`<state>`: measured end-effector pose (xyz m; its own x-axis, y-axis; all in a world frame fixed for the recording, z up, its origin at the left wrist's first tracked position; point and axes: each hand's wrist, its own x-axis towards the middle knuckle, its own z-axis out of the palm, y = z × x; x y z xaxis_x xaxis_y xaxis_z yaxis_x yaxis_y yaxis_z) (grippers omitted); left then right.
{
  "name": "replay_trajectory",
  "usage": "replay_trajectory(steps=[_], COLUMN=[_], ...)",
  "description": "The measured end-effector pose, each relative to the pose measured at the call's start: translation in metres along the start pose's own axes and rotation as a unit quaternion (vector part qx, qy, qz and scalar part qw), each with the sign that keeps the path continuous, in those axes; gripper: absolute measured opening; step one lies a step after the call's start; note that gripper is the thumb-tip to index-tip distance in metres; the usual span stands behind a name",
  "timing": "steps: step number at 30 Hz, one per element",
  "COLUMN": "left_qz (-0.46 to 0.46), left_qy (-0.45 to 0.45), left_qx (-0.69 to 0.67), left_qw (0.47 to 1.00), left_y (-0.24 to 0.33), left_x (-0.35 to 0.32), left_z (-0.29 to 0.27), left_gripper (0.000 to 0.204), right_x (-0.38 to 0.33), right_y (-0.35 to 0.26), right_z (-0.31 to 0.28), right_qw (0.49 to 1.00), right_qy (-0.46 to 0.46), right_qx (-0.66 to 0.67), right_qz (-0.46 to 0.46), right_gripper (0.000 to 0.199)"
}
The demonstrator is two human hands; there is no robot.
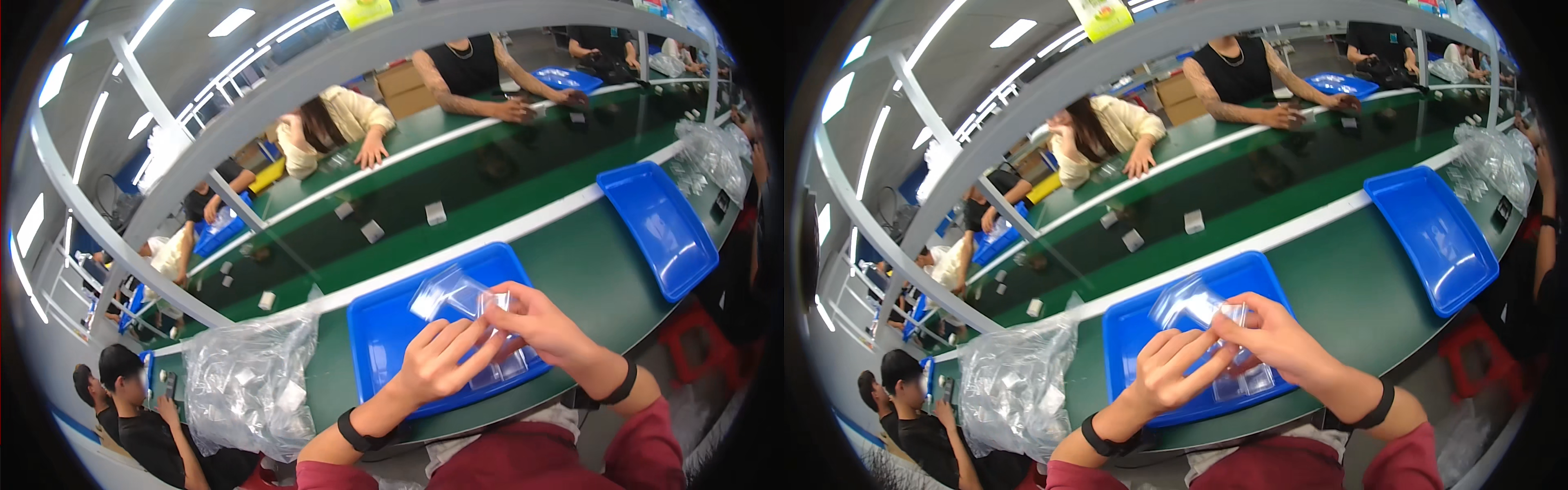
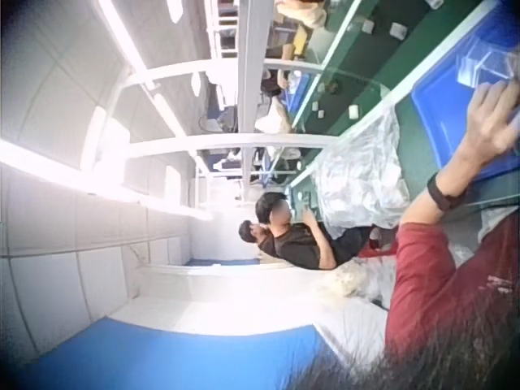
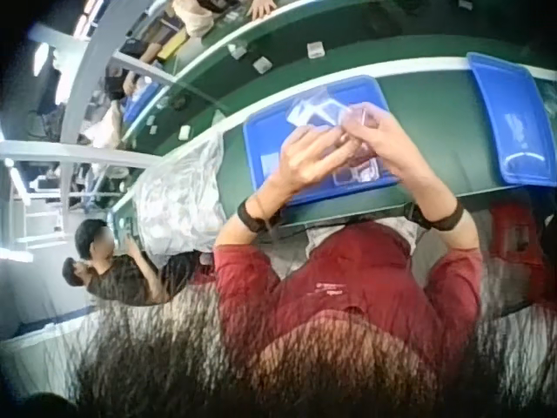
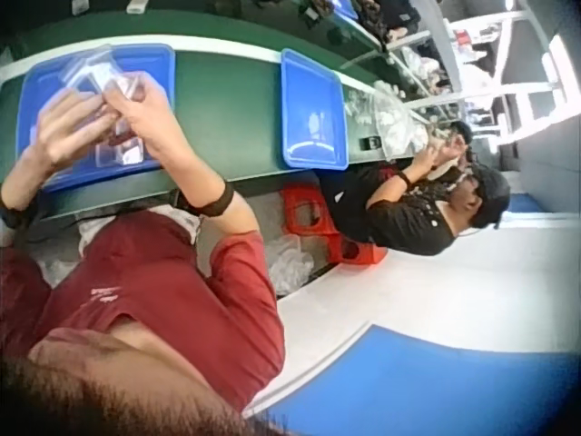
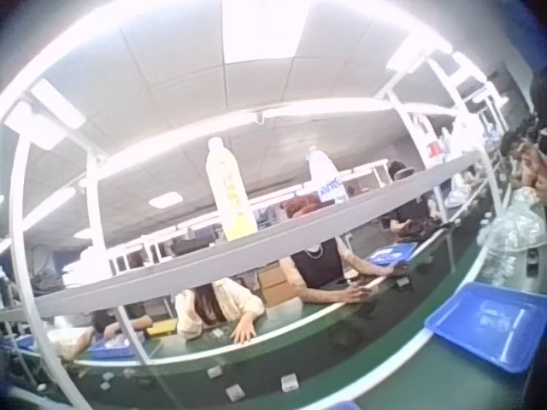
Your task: The worker is assembling small plastic housing components on a production line.
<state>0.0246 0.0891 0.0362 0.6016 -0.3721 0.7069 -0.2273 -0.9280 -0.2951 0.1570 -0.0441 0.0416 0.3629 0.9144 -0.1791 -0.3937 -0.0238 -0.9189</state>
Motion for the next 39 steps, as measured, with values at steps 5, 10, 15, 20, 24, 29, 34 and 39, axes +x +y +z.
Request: replay_trajectory(steps=[5, 10, 15, 20, 24, 29, 34, 39], left_qz=[-0.188, -0.584, -0.554, -0.573, -0.561, -0.531, -0.553, -0.555], left_qy=[0.043, -0.071, -0.209, -0.163, -0.143, -0.092, -0.099, -0.067], left_qx=[-0.161, -0.556, -0.580, -0.598, -0.574, -0.537, -0.535, -0.585], left_qw=[0.968, 0.588, 0.559, 0.536, 0.579, 0.649, 0.631, 0.588], left_y=[-0.025, -0.060, -0.059, -0.058, -0.054, -0.049, -0.051, -0.052], left_x=[-0.026, -0.057, -0.073, -0.074, -0.072, -0.078, -0.075, -0.075], left_z=[-0.007, 0.007, 0.032, 0.037, 0.035, 0.040, 0.040, 0.037], left_gripper=[0.052, 0.068, 0.087, 0.088, 0.078, 0.068, 0.069, 0.069], right_x=[0.037, 0.084, 0.099, 0.097, 0.094, 0.089, 0.090, 0.088], right_y=[0.009, -0.012, 0.005, 0.015, 0.013, 0.029, 0.035, 0.028], right_z=[-0.026, -0.052, -0.064, -0.080, -0.072, -0.057, -0.055, -0.048], right_qw=[0.993, 0.945, 0.920, 0.896, 0.926, 0.960, 0.967, 0.981], right_qy=[-0.045, -0.152, -0.117, -0.188, -0.195, -0.158, -0.087, -0.097], right_qx=[-0.107, -0.279, -0.374, -0.395, -0.320, -0.231, -0.237, -0.169], right_qz=[0.033, 0.081, 0.029, -0.072, -0.044, -0.026, -0.028, -0.007], right_gripper=[0.030, 0.034, 0.045, 0.066, 0.066, 0.057, 0.058, 0.060])
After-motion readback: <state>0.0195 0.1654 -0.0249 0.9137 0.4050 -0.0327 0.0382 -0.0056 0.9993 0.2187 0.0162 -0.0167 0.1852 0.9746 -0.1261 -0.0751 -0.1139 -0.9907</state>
